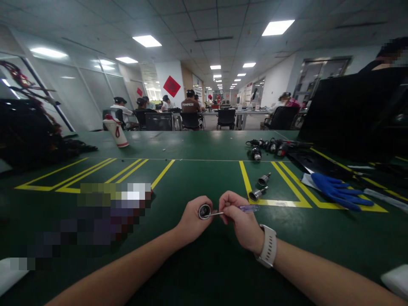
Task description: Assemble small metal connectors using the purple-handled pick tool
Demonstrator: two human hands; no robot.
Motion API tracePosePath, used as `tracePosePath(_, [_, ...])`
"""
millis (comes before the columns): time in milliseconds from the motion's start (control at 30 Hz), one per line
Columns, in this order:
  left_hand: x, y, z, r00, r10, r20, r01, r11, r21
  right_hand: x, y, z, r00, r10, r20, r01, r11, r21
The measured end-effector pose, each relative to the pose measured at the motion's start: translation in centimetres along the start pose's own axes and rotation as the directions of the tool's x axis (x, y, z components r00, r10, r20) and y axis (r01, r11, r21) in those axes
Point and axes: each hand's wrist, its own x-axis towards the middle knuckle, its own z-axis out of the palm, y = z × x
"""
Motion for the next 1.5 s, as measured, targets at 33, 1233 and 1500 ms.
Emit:
tracePosePath(33, [0.0, -0.1, 0.0, 1.0, 0.002, -0.021, -0.002, 1.0, 0.004, -0.2, 0.0, 0.1, 1.0, -0.016, -0.005, 0.016, 0.998, -0.063])
tracePosePath(1233, [-0.7, -0.1, -0.3, 0.999, 0.016, -0.043, -0.013, 0.998, 0.065, -1.1, 1.0, 1.1, 0.979, 0.174, -0.107, -0.163, 0.981, 0.101])
tracePosePath(1500, [-0.8, -1.1, -2.0, 1.0, -0.027, -0.011, 0.028, 0.997, 0.071, 0.3, 1.5, 1.6, 0.978, 0.202, -0.04, -0.202, 0.979, 0.011])
